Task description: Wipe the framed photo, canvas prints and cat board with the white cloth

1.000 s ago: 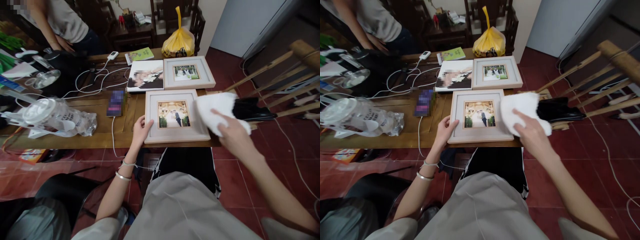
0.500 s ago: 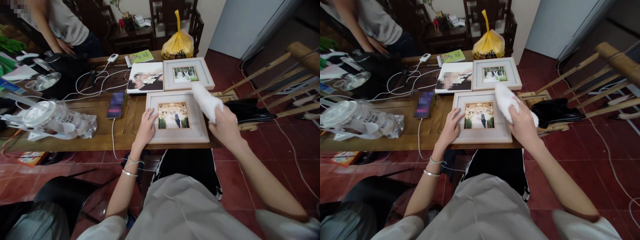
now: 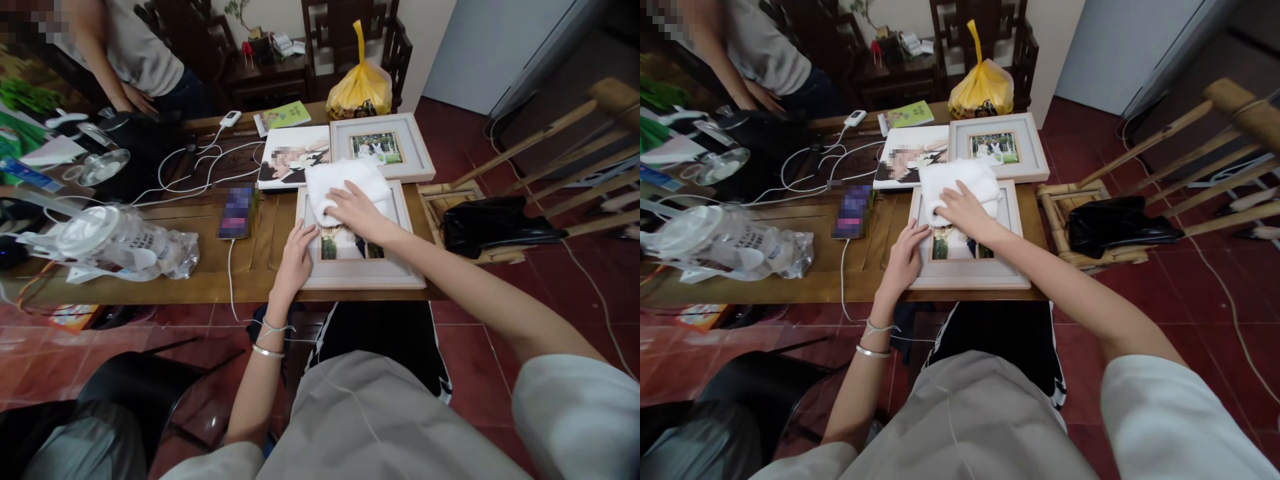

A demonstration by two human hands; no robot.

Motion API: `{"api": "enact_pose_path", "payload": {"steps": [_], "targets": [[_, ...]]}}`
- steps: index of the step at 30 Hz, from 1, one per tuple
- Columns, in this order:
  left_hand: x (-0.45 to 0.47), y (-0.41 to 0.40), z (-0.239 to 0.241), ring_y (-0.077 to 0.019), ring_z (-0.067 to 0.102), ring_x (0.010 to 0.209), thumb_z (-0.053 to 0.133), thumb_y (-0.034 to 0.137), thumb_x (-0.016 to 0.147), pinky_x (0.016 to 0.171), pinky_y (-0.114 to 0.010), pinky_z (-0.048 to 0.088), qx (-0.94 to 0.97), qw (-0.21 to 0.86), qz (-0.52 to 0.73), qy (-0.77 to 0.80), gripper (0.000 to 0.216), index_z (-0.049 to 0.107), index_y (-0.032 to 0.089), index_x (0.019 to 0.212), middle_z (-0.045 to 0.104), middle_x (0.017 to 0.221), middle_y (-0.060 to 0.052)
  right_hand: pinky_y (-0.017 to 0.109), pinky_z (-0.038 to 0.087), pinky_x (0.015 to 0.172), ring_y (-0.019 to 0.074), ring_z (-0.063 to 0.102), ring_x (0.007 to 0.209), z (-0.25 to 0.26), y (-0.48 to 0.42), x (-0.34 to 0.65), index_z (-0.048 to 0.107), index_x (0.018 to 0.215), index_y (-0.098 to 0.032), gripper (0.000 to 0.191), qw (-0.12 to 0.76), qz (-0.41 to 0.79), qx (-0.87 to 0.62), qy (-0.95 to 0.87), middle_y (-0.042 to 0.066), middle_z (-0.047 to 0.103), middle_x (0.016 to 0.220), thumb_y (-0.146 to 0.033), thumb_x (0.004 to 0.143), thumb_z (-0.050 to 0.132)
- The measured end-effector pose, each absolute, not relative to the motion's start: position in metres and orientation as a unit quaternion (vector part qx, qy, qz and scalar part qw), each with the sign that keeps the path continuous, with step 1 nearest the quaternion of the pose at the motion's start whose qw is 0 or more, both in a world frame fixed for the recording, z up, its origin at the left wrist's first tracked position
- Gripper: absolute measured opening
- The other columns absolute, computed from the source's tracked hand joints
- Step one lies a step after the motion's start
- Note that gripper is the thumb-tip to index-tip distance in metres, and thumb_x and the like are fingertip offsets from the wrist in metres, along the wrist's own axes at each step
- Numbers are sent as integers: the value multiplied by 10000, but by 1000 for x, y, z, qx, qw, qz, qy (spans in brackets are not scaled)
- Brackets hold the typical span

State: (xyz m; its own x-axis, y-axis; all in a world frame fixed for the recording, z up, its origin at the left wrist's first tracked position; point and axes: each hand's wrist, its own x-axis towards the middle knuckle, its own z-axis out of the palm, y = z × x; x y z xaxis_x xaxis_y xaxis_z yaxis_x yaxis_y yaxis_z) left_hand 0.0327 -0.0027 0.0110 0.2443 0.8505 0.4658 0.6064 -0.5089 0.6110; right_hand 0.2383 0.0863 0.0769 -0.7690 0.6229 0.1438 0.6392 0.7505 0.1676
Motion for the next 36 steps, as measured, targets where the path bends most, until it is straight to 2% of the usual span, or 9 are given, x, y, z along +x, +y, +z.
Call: {"api": "enact_pose_path", "payload": {"steps": [5,7,13,16,19,24,28,32,36], "targets": [[36,-5,9,-258,388,1531,392,-79,849,1264,-595,315,753,177,417,477,600,649,187,1322,643,1417,-113,527,322,1139,281,651,1132,82,89,308,727,1085,-145,386,21,-121,-422,-898,165,735,1126,29,836,489],[37,-6,9,-254,394,1528,389,-82,847,1263,-594,319,749,176,419,482,606,650,199,1317,647,1413,-104,540,343,1116,274,671,1066,82,83,332,725,1059,-152,401,15,-134,-433,-891,153,737,1088,40,804,481],[40,-6,10,-254,409,1519,399,-63,858,1274,-575,314,739,180,426,490,575,649,183,1313,649,1410,-116,616,361,1134,349,597,1297,82,-2,358,712,1051,-129,473,33,-105,-366,-924,228,680,1305,91,699,485],[41,-6,10,-254,415,1515,419,-33,875,1280,-558,313,738,171,423,497,559,633,188,1342,622,1452,-110,574,418,1118,352,605,1299,87,-56,362,701,1030,-128,492,39,-70,-334,-939,241,685,1293,97,647,490],[40,-4,11,-258,430,1506,434,24,921,1284,-539,313,738,169,421,499,516,609,178,1382,605,1474,-124,511,463,1096,314,609,1301,92,-82,366,683,1044,-164,556,43,-39,-329,-943,201,703,1276,93,601,468],[35,-3,16,-284,418,1513,460,116,985,1281,-556,303,756,189,392,488,447,592,161,1409,580,1500,-157,452,515,946,312,680,1054,91,-39,361,667,1098,-166,541,53,-51,-387,-919,184,723,1163,53,646,465],[34,-3,15,-263,441,1502,437,95,978,1269,-552,329,754,186,401,487,454,607,184,1389,610,1474,-127,410,472,826,317,635,874,91,30,348,667,1068,-157,476,26,-85,-436,-896,151,712,966,43,695,449],[37,-2,10,-248,445,1498,428,43,936,1276,-535,326,732,183,432,493,497,624,194,1367,632,1448,-107,457,435,960,329,640,943,86,62,342,664,1132,-103,489,22,-74,-442,-894,180,708,987,48,720,448],[40,-2,7,-253,436,1503,428,27,921,1292,-532,301,726,184,434,502,529,610,187,1391,609,1475,-109,520,394,1098,331,638,1163,78,20,348,654,1152,-105,536,31,-95,-400,-911,229,674,1244,69,681,464]]}}
